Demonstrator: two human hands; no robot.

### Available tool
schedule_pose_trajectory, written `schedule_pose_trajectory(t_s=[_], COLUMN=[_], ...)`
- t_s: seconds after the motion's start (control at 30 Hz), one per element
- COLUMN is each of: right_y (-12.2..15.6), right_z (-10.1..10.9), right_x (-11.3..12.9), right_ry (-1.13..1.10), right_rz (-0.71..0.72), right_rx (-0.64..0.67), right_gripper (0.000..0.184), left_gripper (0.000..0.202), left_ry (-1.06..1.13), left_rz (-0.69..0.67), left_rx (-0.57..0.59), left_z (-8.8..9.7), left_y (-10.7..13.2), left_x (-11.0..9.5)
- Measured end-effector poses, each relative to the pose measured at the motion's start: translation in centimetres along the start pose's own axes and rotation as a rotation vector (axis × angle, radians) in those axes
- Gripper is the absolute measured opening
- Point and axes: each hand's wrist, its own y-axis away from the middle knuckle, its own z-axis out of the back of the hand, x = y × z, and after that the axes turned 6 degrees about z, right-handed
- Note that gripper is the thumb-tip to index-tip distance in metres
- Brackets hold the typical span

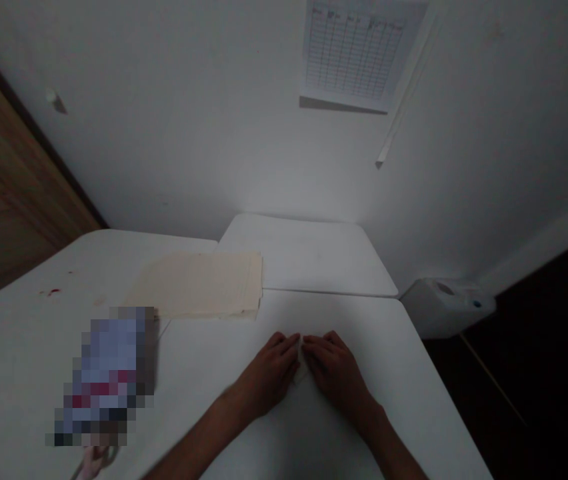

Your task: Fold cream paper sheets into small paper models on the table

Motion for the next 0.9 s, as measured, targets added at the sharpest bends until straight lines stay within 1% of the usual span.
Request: schedule_pose_trajectory(t_s=[0.13,0.23,0.4,0.5,0.67,0.8,0.9], right_y=[0.0,0.0,-0.2,-0.4,-0.9,-1.0,-0.6], right_z=[-0.3,-0.2,0.0,0.3,1.1,1.2,1.3], right_x=[0.0,0.0,0.2,0.5,1.1,1.1,0.9], right_ry=[0.093,0.126,0.181,0.227,0.313,0.388,0.418], right_rz=[-0.072,-0.094,-0.071,-0.066,-0.056,-0.03,-0.009], right_rx=[-0.018,0.01,0.091,0.148,0.241,0.277,0.286], right_gripper=[0.022,0.026,0.032,0.031,0.03,0.028,0.024], left_gripper=[0.013,0.013,0.015,0.014,0.016,0.02,0.021], left_ry=[-0.023,-0.019,-0.003,-0.007,-0.081,-0.154,-0.189], left_rz=[0.005,0.005,-0.02,-0.033,-0.074,-0.107,-0.097], left_rx=[-0.019,-0.037,-0.032,-0.012,0.021,0.043,0.044], left_z=[-0.2,-0.2,0.1,0.2,0.0,-0.1,-0.2], left_y=[0.1,0.1,0.0,-0.1,0.0,0.1,0.1], left_x=[0.1,0.1,-0.1,-0.1,-0.1,-0.1,-0.2])
